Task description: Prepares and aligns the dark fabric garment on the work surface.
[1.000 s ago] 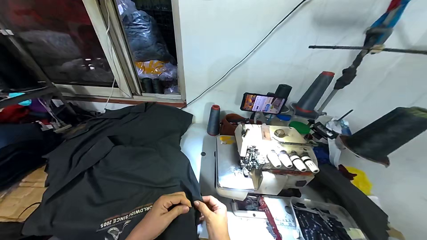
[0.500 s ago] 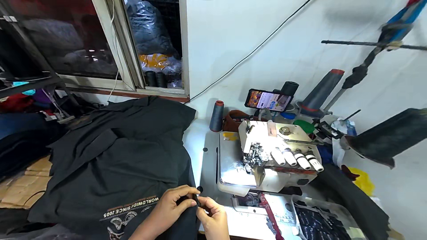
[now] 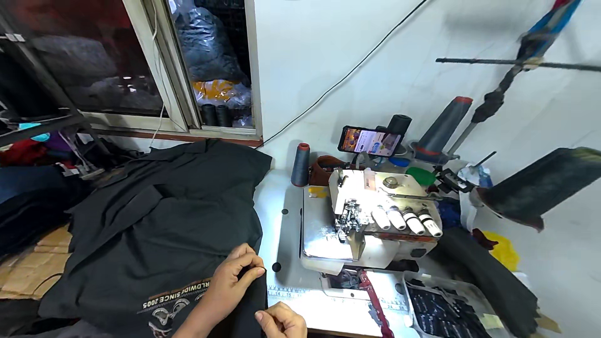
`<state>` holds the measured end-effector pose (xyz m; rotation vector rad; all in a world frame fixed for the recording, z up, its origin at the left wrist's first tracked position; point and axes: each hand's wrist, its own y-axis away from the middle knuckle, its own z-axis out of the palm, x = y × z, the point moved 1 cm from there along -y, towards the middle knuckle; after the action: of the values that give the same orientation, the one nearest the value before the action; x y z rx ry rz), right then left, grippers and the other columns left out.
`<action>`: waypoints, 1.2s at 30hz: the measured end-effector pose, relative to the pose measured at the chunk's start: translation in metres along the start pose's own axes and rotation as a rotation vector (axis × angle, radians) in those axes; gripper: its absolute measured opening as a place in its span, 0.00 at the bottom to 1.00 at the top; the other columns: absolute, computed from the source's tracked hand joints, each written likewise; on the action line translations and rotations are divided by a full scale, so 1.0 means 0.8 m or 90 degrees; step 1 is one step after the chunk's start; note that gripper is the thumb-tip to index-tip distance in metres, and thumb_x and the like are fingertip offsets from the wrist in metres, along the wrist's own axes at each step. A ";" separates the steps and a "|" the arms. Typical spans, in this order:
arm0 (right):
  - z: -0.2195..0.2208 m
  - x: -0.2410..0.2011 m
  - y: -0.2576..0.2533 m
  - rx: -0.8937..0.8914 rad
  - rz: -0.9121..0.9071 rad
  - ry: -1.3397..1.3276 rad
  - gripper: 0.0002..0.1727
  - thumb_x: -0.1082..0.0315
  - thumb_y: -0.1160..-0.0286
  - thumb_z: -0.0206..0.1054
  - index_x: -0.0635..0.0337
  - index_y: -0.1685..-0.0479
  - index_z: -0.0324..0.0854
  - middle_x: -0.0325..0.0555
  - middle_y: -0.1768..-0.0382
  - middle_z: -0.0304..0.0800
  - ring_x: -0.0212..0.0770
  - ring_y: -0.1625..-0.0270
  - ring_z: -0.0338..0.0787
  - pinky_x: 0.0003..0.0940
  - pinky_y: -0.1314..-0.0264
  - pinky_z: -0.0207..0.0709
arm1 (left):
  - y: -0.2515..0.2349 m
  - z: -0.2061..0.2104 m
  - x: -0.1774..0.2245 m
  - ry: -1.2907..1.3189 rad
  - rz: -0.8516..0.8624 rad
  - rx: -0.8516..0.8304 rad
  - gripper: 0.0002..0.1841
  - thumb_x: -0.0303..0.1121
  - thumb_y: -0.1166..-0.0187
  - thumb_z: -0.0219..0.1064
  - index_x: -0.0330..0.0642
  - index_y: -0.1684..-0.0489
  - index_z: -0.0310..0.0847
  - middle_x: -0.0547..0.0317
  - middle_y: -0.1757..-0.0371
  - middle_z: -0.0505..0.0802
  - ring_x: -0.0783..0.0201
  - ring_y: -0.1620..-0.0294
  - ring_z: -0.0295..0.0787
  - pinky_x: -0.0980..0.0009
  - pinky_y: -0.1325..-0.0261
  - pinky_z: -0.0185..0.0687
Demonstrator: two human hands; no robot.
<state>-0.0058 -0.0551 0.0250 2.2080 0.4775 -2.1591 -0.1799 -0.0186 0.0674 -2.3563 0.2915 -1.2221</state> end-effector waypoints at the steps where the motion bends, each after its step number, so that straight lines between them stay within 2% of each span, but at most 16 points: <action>1: -0.008 -0.009 -0.005 0.014 0.029 -0.015 0.07 0.72 0.29 0.74 0.68 0.71 0.92 0.41 0.74 0.87 0.20 0.72 0.79 0.15 0.66 0.73 | -0.009 0.007 0.005 -0.032 0.013 0.013 0.12 0.45 0.20 0.65 0.52 0.65 0.91 0.70 0.57 0.87 0.72 0.44 0.80 0.69 0.34 0.71; 4: -0.041 -0.033 -0.027 0.087 0.051 -0.058 0.07 0.73 0.33 0.74 0.64 0.77 0.90 0.36 0.79 0.85 0.20 0.75 0.78 0.17 0.69 0.73 | -0.049 0.041 0.025 -0.088 0.070 0.032 0.11 0.42 0.18 0.62 0.50 0.63 0.90 0.66 0.53 0.91 0.63 0.38 0.83 0.53 0.30 0.73; 5: -0.053 -0.040 -0.034 0.120 0.041 -0.076 0.07 0.74 0.33 0.74 0.63 0.78 0.89 0.35 0.80 0.84 0.20 0.77 0.78 0.17 0.71 0.72 | -0.064 0.056 0.032 -0.073 0.083 0.028 0.11 0.39 0.18 0.62 0.49 0.63 0.90 0.66 0.55 0.92 0.65 0.42 0.85 0.54 0.34 0.75; 7: -0.077 -0.054 -0.043 0.186 0.033 -0.111 0.08 0.77 0.33 0.73 0.63 0.79 0.87 0.35 0.82 0.83 0.22 0.79 0.78 0.18 0.73 0.73 | -0.091 0.090 0.047 -0.005 0.109 0.008 0.10 0.34 0.18 0.62 0.46 0.63 0.90 0.67 0.60 0.91 0.71 0.51 0.87 0.65 0.40 0.81; 9: -0.099 -0.062 -0.047 0.255 0.034 -0.131 0.09 0.79 0.33 0.72 0.63 0.80 0.85 0.36 0.83 0.83 0.24 0.81 0.79 0.20 0.75 0.75 | -0.108 0.118 0.071 0.051 0.108 -0.031 0.09 0.31 0.19 0.64 0.40 0.63 0.91 0.63 0.61 0.91 0.73 0.54 0.88 0.74 0.43 0.84; 12: -0.122 -0.058 -0.051 0.325 0.066 -0.188 0.09 0.83 0.36 0.70 0.64 0.79 0.82 0.37 0.84 0.82 0.26 0.81 0.80 0.22 0.76 0.77 | -0.120 0.129 0.122 0.020 -0.016 -0.100 0.07 0.25 0.22 0.68 0.29 0.58 0.89 0.47 0.56 0.94 0.60 0.49 0.90 0.67 0.37 0.81; 14: -0.125 -0.051 -0.049 0.321 0.126 -0.223 0.07 0.86 0.36 0.68 0.66 0.67 0.78 0.38 0.82 0.82 0.27 0.80 0.80 0.22 0.76 0.77 | -0.114 0.140 0.114 -0.047 0.044 -0.046 0.06 0.27 0.24 0.71 0.33 0.64 0.92 0.50 0.56 0.93 0.57 0.47 0.89 0.63 0.35 0.79; 15: -0.123 -0.047 -0.046 0.303 0.154 -0.247 0.08 0.86 0.34 0.67 0.69 0.58 0.79 0.40 0.80 0.85 0.28 0.77 0.84 0.23 0.72 0.79 | -0.106 0.149 0.096 -0.110 0.131 0.006 0.06 0.31 0.25 0.71 0.41 0.68 0.94 0.56 0.57 0.91 0.60 0.47 0.86 0.64 0.36 0.79; 16: -0.120 -0.042 -0.041 0.270 0.170 -0.266 0.11 0.85 0.31 0.64 0.72 0.51 0.80 0.41 0.76 0.87 0.29 0.73 0.87 0.25 0.67 0.83 | -0.097 0.154 0.086 -0.171 0.201 0.045 0.08 0.34 0.24 0.69 0.46 0.67 0.95 0.58 0.56 0.91 0.58 0.46 0.86 0.62 0.37 0.80; 17: -0.115 -0.037 -0.033 0.236 0.178 -0.272 0.10 0.84 0.28 0.62 0.72 0.51 0.82 0.40 0.74 0.89 0.28 0.70 0.88 0.25 0.63 0.84 | -0.086 0.156 0.085 -0.229 0.248 0.066 0.09 0.34 0.22 0.66 0.47 0.65 0.94 0.57 0.55 0.93 0.55 0.45 0.88 0.57 0.38 0.81; 18: -0.110 -0.034 -0.025 0.210 0.181 -0.275 0.08 0.83 0.26 0.60 0.70 0.56 0.83 0.39 0.73 0.90 0.27 0.70 0.89 0.25 0.61 0.85 | -0.073 0.158 0.089 -0.279 0.267 0.074 0.10 0.33 0.21 0.64 0.46 0.61 0.94 0.56 0.53 0.94 0.53 0.44 0.90 0.53 0.37 0.81; 22: -0.116 -0.031 -0.011 0.219 0.166 -0.320 0.11 0.83 0.24 0.55 0.68 0.61 0.84 0.38 0.73 0.92 0.27 0.69 0.91 0.26 0.59 0.87 | -0.035 0.168 0.101 -0.405 0.226 0.053 0.19 0.26 0.24 0.61 0.46 0.38 0.91 0.54 0.34 0.93 0.49 0.31 0.89 0.39 0.27 0.76; 26: -0.142 -0.048 -0.016 0.254 0.169 -0.347 0.13 0.85 0.24 0.53 0.67 0.61 0.85 0.39 0.73 0.93 0.27 0.69 0.91 0.25 0.59 0.88 | -0.034 0.188 0.109 -0.438 0.213 0.076 0.19 0.28 0.23 0.61 0.47 0.36 0.91 0.55 0.30 0.91 0.50 0.27 0.87 0.40 0.26 0.76; 29: -0.157 -0.051 -0.027 0.253 0.171 -0.339 0.13 0.85 0.25 0.54 0.70 0.61 0.86 0.43 0.72 0.93 0.30 0.68 0.92 0.27 0.59 0.88 | -0.045 0.195 0.121 -0.439 0.202 0.081 0.18 0.27 0.19 0.59 0.45 0.37 0.91 0.53 0.34 0.93 0.49 0.30 0.89 0.40 0.28 0.78; 33: -0.158 -0.052 -0.044 0.233 0.179 -0.329 0.12 0.84 0.23 0.56 0.70 0.61 0.87 0.44 0.71 0.93 0.31 0.68 0.92 0.27 0.60 0.87 | -0.061 0.187 0.110 -0.337 0.192 0.066 0.18 0.23 0.23 0.58 0.40 0.41 0.91 0.51 0.34 0.93 0.50 0.28 0.88 0.39 0.25 0.76; 36: -0.154 -0.051 -0.062 0.252 0.178 -0.326 0.10 0.82 0.22 0.58 0.72 0.61 0.87 0.48 0.69 0.92 0.34 0.66 0.92 0.29 0.58 0.88 | -0.075 0.169 0.107 -0.246 0.147 0.007 0.18 0.27 0.17 0.55 0.35 0.37 0.87 0.48 0.34 0.92 0.50 0.27 0.87 0.46 0.22 0.75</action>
<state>0.1026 0.0113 0.0802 1.6057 -0.2796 -2.6765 -0.0216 0.0419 0.0913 -2.4068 0.4101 -0.6439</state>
